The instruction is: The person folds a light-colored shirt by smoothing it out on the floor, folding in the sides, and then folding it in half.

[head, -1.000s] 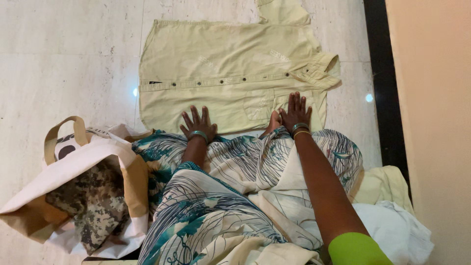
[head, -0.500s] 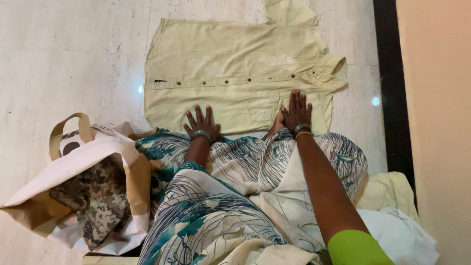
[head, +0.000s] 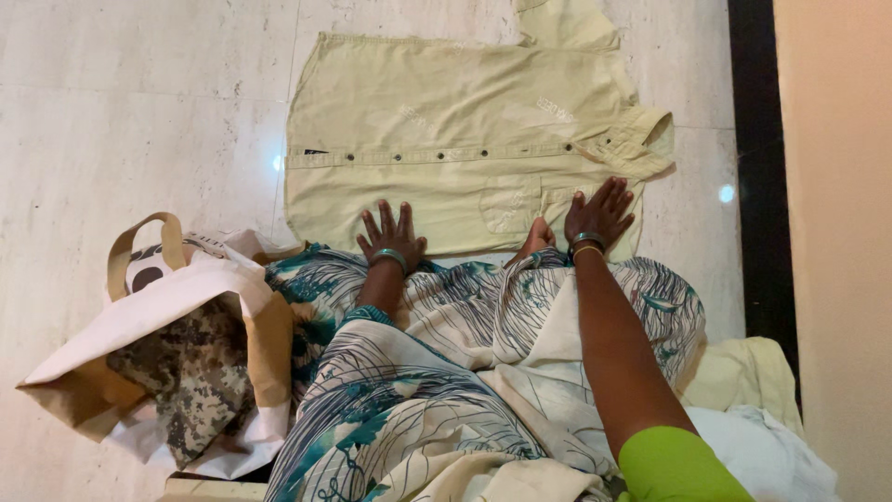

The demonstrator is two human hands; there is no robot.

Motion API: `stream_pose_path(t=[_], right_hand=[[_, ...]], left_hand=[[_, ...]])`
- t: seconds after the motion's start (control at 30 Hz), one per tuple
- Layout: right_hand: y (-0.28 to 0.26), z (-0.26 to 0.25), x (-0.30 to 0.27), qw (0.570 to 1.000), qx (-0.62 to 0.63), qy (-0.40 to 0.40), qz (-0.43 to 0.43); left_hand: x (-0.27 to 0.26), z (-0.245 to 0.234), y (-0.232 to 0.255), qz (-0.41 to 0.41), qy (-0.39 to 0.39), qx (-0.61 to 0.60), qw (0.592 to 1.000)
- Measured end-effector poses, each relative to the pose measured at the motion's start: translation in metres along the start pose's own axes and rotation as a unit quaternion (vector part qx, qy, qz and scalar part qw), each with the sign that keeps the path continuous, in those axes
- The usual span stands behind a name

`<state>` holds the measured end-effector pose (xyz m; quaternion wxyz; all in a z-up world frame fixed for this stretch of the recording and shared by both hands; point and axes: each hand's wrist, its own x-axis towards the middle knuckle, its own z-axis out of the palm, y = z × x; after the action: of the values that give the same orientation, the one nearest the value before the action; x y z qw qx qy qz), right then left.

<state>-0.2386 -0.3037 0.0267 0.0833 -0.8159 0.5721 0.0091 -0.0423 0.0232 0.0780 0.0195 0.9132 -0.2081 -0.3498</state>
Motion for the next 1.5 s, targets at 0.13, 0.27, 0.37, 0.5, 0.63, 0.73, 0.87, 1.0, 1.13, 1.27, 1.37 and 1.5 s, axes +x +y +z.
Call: stream_pose_path(t=[0.13, 0.27, 0.37, 0.5, 0.63, 0.73, 0.87, 1.0, 1.13, 1.27, 1.37, 1.5], right_hand=[[0.005, 0.002, -0.001, 1.000, -0.002, -0.015, 0.016], [0.015, 0.004, -0.004, 0.999, -0.001, -0.032, 0.026], [0.022, 0.008, -0.009, 0.999, -0.003, -0.032, 0.024], [0.027, 0.013, -0.011, 1.000, 0.010, -0.018, 0.022], [0.026, 0.017, -0.011, 0.999, 0.014, 0.034, -0.012], [0.021, 0.017, -0.011, 0.996, 0.014, 0.066, -0.064], [0.014, 0.017, -0.008, 0.996, -0.005, 0.026, -0.089], [0.011, 0.022, -0.008, 0.995, -0.012, 0.030, -0.098], [0.010, 0.021, -0.006, 0.997, -0.012, 0.013, -0.078], [0.008, 0.024, -0.007, 0.996, -0.018, 0.025, -0.082], [0.006, 0.022, -0.002, 0.994, -0.012, 0.054, -0.093], [-0.011, 0.008, 0.019, 0.982, 0.056, 0.141, -0.117]], left_hand=[[-0.002, -0.001, -0.002, 0.004, -0.005, 0.003, 1.000], [-0.004, 0.001, -0.001, 0.008, -0.010, 0.008, 1.000], [-0.004, 0.002, -0.001, 0.003, -0.027, 0.006, 1.000], [-0.008, 0.001, -0.001, 0.010, -0.017, 0.000, 1.000], [-0.008, -0.003, 0.003, 0.011, 0.005, 0.001, 1.000], [-0.006, -0.002, 0.003, 0.011, 0.022, -0.005, 1.000], [0.012, 0.008, 0.001, 0.008, 0.064, -0.006, 0.998], [0.040, 0.021, -0.001, 0.041, 0.230, 0.011, 0.972], [0.056, 0.017, 0.000, 0.064, 0.285, 0.010, 0.956], [0.067, 0.003, 0.011, 0.020, 0.270, -0.016, 0.963], [0.065, -0.001, 0.021, 0.004, 0.273, -0.015, 0.962], [0.060, -0.014, 0.025, 0.008, 0.228, -0.044, 0.973]])
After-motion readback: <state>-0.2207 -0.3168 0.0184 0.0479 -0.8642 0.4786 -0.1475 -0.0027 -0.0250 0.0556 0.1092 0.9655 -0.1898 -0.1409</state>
